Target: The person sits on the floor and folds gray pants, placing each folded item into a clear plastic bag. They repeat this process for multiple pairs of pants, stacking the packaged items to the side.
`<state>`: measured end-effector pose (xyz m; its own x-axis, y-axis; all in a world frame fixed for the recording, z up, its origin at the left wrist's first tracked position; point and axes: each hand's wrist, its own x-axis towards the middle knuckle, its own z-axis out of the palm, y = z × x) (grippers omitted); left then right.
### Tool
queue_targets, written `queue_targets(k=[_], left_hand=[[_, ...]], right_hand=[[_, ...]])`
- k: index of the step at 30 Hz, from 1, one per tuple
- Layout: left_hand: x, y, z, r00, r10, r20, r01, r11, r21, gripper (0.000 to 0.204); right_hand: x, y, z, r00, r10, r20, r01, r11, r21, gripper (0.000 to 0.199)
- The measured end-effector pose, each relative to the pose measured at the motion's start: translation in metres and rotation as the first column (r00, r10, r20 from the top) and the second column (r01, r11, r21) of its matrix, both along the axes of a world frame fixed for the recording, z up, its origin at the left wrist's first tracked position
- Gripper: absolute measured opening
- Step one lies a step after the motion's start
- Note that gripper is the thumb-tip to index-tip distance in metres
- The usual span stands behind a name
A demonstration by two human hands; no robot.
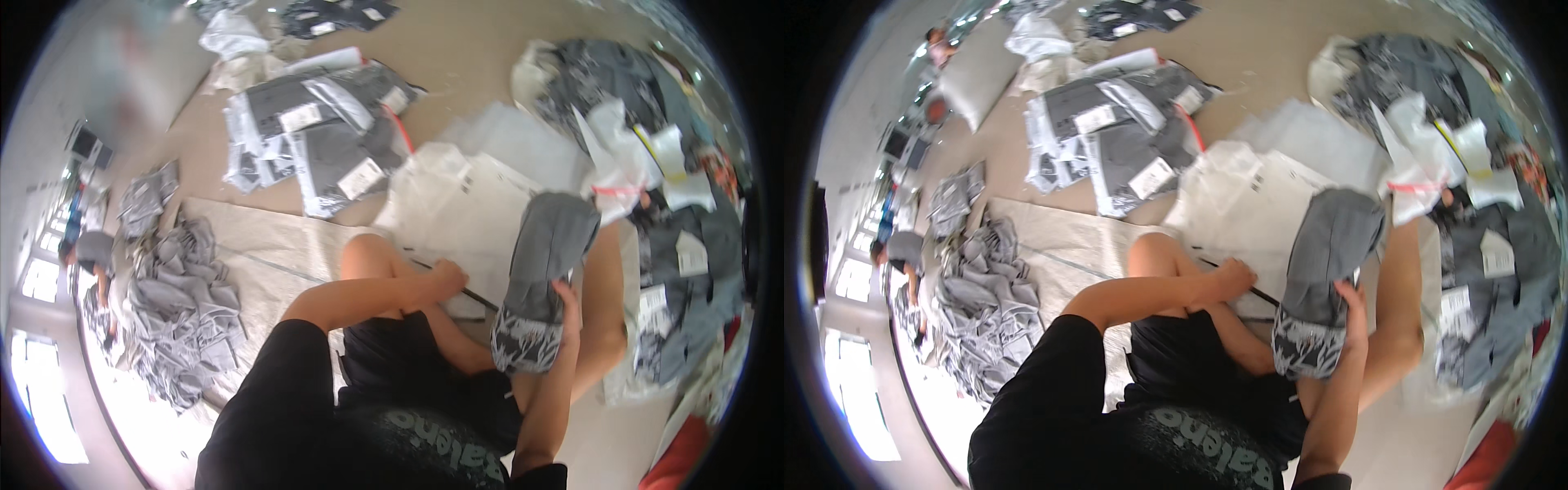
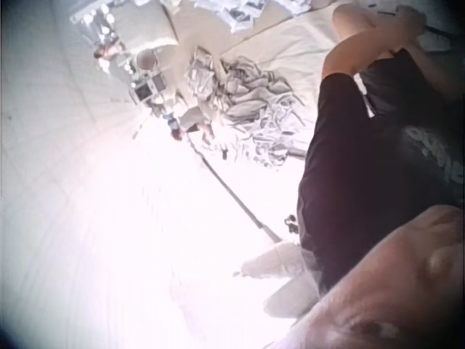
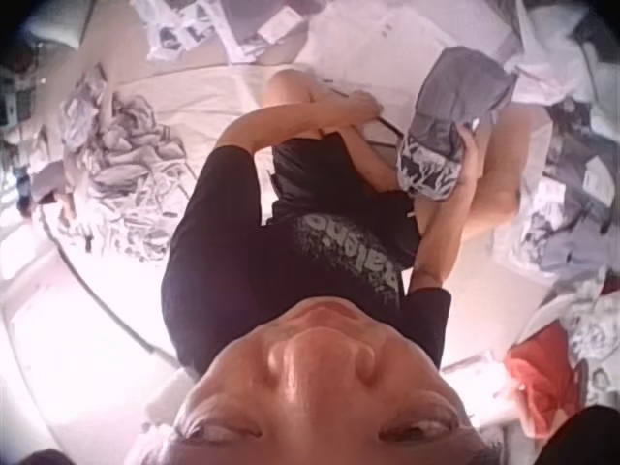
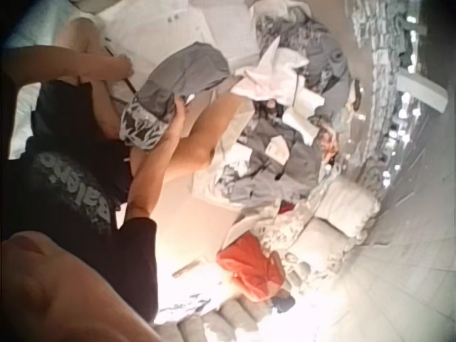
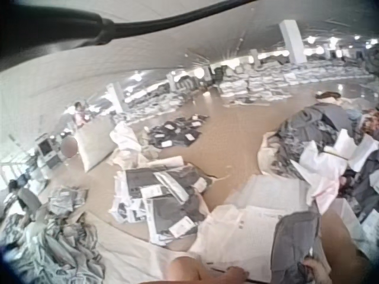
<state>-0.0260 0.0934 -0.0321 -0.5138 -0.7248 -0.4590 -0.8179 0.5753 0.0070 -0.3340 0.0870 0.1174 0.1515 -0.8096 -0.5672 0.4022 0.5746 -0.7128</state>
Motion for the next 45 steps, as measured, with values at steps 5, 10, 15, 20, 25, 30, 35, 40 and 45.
queue_targets(k=[5, 10, 15, 20, 25, 30, 35, 40, 45], left_hand=[[0.038, -0.037, 0.021, 0.934, 0.123, -0.334, -0.114, 0.992, 0.048, 0.030], [0.070, -0.072, 0.084, 0.677, 0.151, -0.720, 0.003, 0.978, 0.208, 0.045], [0.084, -0.073, 0.094, 0.389, 0.335, -0.858, 0.159, 0.893, 0.421, 0.045], [0.088, -0.085, 0.112, 0.332, 0.730, -0.597, 0.085, 0.607, 0.790, 0.043], [0.051, -0.059, 0.159, 0.278, 0.870, -0.407, 0.134, 0.384, 0.914, 0.042], [0.037, -0.042, 0.184, 0.210, 0.902, -0.378, 0.064, 0.373, 0.926, 0.040], [0.098, -0.069, 0.104, -0.161, 0.823, -0.545, -0.238, 0.504, 0.831, 0.013], [0.067, -0.037, 0.157, -0.173, 0.630, -0.757, -0.302, 0.698, 0.650, 0.014], [0.067, -0.018, 0.152, -0.086, 0.598, -0.797, -0.367, 0.725, 0.583, 0.026]], right_hand=[[0.034, 0.014, 0.014, 0.981, 0.185, 0.058, -0.165, 0.954, -0.249, 0.049], [0.054, 0.018, 0.022, 0.921, 0.384, -0.070, -0.382, 0.849, -0.364, 0.048], [0.063, 0.014, 0.025, 0.796, 0.562, -0.225, -0.594, 0.653, -0.469, 0.056], [0.062, 0.010, 0.032, 0.646, 0.554, -0.525, -0.761, 0.413, -0.501, 0.084], [0.057, 0.017, 0.032, 0.698, 0.511, -0.501, -0.708, 0.385, -0.592, 0.057], [0.055, 0.028, 0.019, 0.708, 0.650, -0.276, -0.682, 0.528, -0.506, 0.041], [0.051, 0.024, 0.043, 0.647, 0.658, -0.385, -0.751, 0.459, -0.476, 0.038], [0.054, 0.014, 0.000, 0.781, 0.488, -0.390, -0.625, 0.589, -0.513, 0.037], [0.050, 0.004, -0.018, 0.770, 0.298, -0.565, -0.565, 0.730, -0.384, 0.038]])
